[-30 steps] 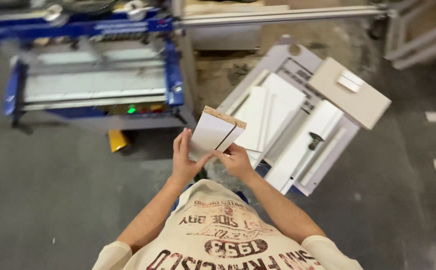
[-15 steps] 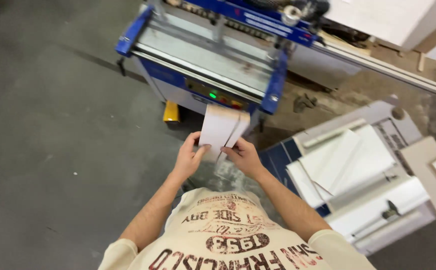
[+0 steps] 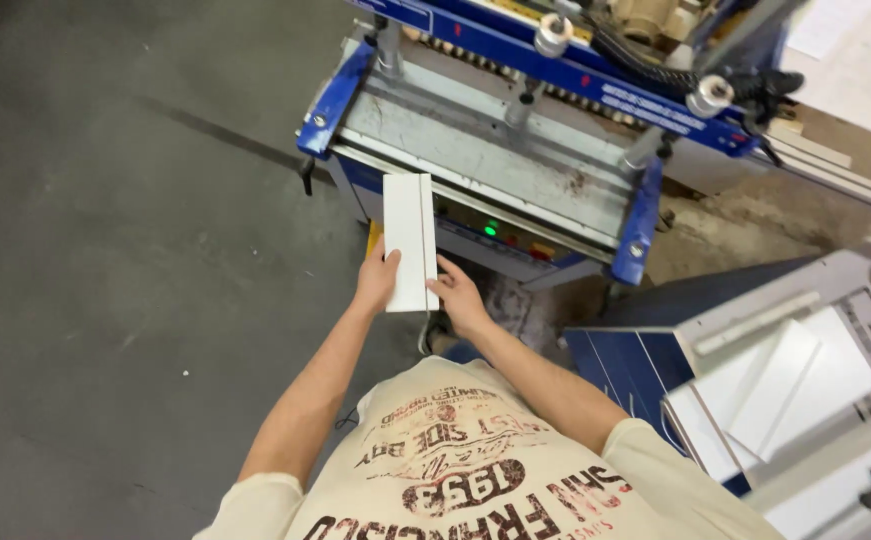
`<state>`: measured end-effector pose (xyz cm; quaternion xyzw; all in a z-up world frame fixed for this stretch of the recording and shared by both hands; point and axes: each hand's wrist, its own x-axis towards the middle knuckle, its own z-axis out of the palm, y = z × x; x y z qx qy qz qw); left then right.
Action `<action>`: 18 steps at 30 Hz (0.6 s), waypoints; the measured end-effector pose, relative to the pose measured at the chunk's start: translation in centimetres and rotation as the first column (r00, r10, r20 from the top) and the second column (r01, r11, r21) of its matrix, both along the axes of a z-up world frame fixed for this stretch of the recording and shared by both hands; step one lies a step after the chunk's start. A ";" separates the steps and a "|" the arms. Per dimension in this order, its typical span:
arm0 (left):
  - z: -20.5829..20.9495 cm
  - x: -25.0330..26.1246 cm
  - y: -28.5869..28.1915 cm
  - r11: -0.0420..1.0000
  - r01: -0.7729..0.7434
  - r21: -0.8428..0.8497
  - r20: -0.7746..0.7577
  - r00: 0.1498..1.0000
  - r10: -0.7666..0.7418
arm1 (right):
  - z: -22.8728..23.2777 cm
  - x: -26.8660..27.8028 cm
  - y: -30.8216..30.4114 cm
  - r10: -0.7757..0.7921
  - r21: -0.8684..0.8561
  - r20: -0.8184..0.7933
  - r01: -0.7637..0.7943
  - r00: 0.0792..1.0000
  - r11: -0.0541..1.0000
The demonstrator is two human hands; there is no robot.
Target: Feeding wooden boards into a drilling machine for processing.
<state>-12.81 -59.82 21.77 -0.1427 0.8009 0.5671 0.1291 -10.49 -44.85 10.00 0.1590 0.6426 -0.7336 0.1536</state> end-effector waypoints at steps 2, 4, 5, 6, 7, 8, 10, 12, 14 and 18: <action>-2.8 -4.5 -1.0 0.999 0.047 -0.007 0.028 0.999 -0.047 | -6.4 -5.3 -1.1 -0.138 -0.137 -0.006 0.136 0.990 0.981; -7.7 -8.2 -2.4 0.997 -0.018 0.082 0.086 0.996 0.011 | -6.3 -9.5 -1.8 -0.152 -0.151 0.010 0.152 0.988 0.977; -9.9 -10.4 -3.1 0.982 -0.083 0.171 0.142 0.988 0.059 | -6.1 -11.9 -2.0 -0.169 -0.161 0.021 0.171 0.985 0.972; -11.4 -12.2 -3.6 0.983 -0.082 0.163 0.139 0.989 0.059 | -6.9 -14.2 -2.3 -0.170 -0.169 0.021 0.171 0.985 0.971; -12.8 -14.1 -4.2 0.962 -0.145 0.231 0.168 0.980 0.107 | -7.8 -16.6 -2.7 -0.170 -0.190 0.031 0.173 0.985 0.966; -14.4 -15.4 -4.6 0.932 -0.208 0.297 0.210 0.966 0.149 | -8.7 -18.2 -2.8 -0.173 -0.205 0.050 0.180 0.984 0.962; -15.4 -18.1 -5.3 0.927 -0.248 0.283 0.231 0.955 0.185 | -7.8 -20.4 -3.9 -0.162 -0.165 0.059 0.170 0.985 0.972; -16.9 -20.8 -6.2 0.920 -0.285 0.271 0.255 0.942 0.217 | -8.8 -22.9 -4.6 -0.155 -0.120 0.071 0.163 0.985 0.979; -19.3 -23.1 -7.2 0.923 -0.313 0.225 0.250 0.934 0.256 | -11.9 -25.2 -4.7 0.052 0.314 -0.014 -0.045 0.999 0.948; -22.4 -26.3 -9.1 0.925 -0.329 0.191 0.313 0.913 0.261 | -6.9 -26.1 -6.5 0.364 0.586 0.025 -0.309 0.931 0.750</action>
